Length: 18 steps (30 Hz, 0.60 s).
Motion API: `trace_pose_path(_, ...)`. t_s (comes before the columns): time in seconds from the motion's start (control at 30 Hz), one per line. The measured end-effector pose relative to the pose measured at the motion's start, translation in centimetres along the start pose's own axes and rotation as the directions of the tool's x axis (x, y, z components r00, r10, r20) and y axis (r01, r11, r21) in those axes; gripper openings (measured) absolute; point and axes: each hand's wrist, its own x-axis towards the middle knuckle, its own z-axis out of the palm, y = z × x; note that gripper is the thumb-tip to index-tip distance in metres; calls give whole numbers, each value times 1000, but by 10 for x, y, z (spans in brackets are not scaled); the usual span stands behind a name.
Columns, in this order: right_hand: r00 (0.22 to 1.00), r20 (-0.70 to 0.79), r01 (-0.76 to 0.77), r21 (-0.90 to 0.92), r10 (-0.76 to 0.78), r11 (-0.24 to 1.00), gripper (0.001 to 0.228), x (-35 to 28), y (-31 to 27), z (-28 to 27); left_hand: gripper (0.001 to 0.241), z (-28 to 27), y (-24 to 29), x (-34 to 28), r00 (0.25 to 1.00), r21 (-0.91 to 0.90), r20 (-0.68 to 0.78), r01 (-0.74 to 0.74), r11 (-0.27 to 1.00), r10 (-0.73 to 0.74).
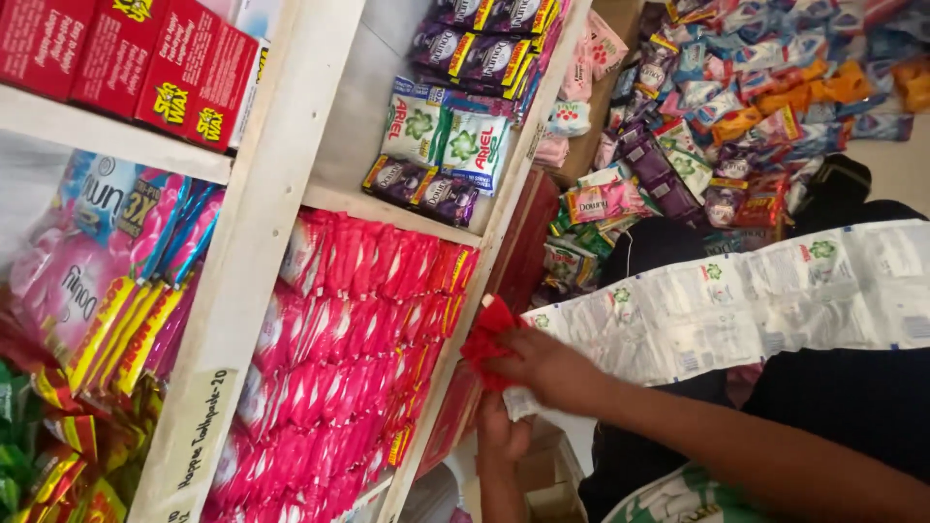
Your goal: Dusting and organizing detergent packets on a shelf in a grocery store area.
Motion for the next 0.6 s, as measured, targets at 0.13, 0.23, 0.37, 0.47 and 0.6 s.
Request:
trace_pose_path(0.13, 997, 3, -80, -157, 81, 984, 54, -13, 17, 1, 37, -2, -1, -1, 999, 42, 41, -4, 999, 2)
trace_pose_path(0.23, 997, -43, -60, -79, 57, 995, 57, -37, 7, 11, 38, 47, 21, -17, 999, 39, 21, 37, 999, -38)
trace_pose_path(0.37, 984, 104, -142, -7, 141, 990, 45, -61, -22, 5, 41, 21, 20, 5, 991, 162, -127, -9, 987, 30)
trace_pose_path(0.47, 976, 172, -104, -156, 130, 982, 33, -68, -17, -16, 38, 32, 25, 0, 983, 150, -181, 4, 989, 23)
trace_pose_path(0.6, 984, 41, -130, -483, 171, 866, 36, -67, 18, -65, 36, 4, 23, 17, 996, 217, -72, -42, 975, 59)
